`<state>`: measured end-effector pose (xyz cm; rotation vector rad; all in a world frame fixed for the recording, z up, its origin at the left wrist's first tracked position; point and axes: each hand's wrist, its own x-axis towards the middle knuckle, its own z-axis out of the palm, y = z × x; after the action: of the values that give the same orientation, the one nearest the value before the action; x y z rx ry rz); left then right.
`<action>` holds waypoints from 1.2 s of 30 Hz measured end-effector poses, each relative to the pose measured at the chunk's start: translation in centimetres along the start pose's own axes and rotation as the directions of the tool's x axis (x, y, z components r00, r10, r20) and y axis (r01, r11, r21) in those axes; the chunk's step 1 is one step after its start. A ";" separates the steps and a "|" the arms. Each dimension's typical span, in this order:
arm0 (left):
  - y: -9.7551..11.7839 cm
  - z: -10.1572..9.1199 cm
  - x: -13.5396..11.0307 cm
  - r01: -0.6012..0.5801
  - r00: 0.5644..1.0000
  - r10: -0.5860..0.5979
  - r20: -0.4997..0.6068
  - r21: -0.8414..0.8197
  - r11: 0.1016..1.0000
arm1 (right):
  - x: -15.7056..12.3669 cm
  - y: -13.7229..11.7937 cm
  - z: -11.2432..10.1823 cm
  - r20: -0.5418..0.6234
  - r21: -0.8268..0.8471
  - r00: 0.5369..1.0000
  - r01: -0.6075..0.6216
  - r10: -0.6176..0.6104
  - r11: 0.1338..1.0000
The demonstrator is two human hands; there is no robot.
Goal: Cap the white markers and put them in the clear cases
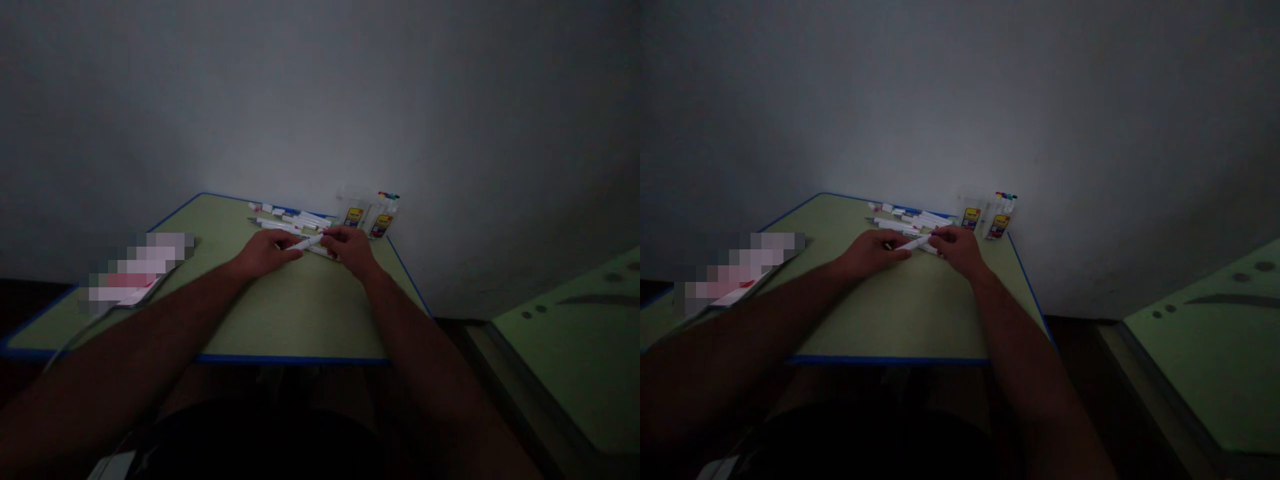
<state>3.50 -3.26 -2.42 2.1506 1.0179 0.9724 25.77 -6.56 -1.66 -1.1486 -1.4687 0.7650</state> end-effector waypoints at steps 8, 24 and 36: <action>-0.1 -0.5 0.0 0.049 0.997 -0.048 -0.054 0.023 0.999 | 0.7 0.2 -1.5 -0.170 0.151 0.985 -0.007 0.033 0.989; -2.6 -0.5 1.1 0.050 0.998 -0.041 -0.040 0.273 0.961 | 2.1 -2.8 -4.8 -0.524 0.146 0.851 0.036 0.046 0.989; -3.0 -0.5 1.2 0.020 0.995 -0.061 0.074 0.458 0.888 | 4.8 -9.3 -14.7 -0.767 -0.088 0.624 0.132 -0.152 0.987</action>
<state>2.45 -0.54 -3.90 2.5100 1.3494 0.6540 37.77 -6.85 11.80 -1.1499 -0.8027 0.0745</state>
